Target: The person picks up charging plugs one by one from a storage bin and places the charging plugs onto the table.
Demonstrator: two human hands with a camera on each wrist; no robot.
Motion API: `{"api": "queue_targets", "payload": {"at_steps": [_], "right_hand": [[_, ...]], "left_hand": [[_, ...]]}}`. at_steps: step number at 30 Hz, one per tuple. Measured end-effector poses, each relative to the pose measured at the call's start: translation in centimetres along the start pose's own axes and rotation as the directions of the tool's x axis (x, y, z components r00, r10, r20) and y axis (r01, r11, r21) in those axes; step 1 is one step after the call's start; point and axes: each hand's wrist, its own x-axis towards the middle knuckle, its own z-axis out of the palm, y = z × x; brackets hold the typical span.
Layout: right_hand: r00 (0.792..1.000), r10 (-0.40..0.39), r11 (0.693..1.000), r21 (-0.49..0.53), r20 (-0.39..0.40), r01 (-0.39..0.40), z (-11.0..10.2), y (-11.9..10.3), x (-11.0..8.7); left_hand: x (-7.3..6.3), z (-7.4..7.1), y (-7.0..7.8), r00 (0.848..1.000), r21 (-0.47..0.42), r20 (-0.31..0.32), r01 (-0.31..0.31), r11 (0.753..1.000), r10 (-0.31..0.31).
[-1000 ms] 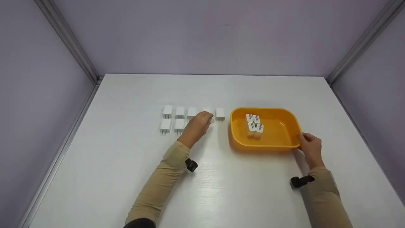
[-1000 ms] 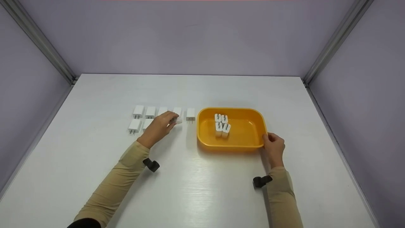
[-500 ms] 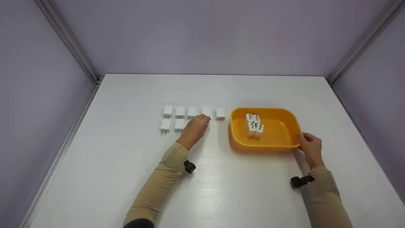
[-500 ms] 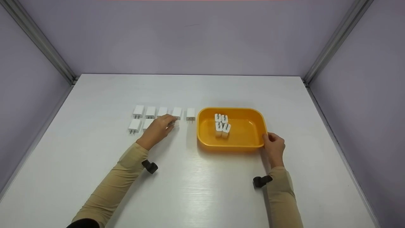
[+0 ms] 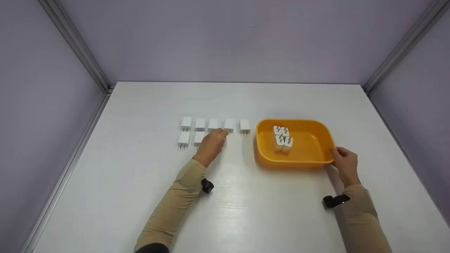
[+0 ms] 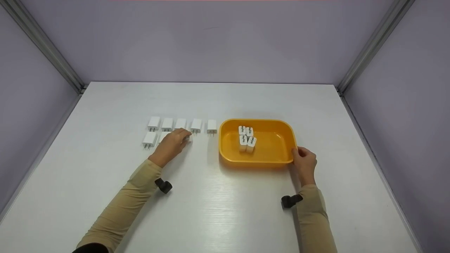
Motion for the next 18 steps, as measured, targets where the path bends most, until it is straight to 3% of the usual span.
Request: {"api": "queue_targets", "payload": {"at_steps": [11, 18], "right_hand": [[1.000, 0.018, 1.000, 0.007, 0.007, -0.018, -0.12, -0.04, 0.03], [1.000, -0.011, 0.999, 0.044, -0.001, 0.011, -0.04, 0.10, -0.08]], "left_hand": [[-0.38, 0.25, -0.18, 0.999, 0.064, -0.036, 0.015, 0.998, -0.013], [-0.55, 0.33, -0.10, 0.999, 0.105, -0.042, 0.027, 0.994, -0.023]]}}
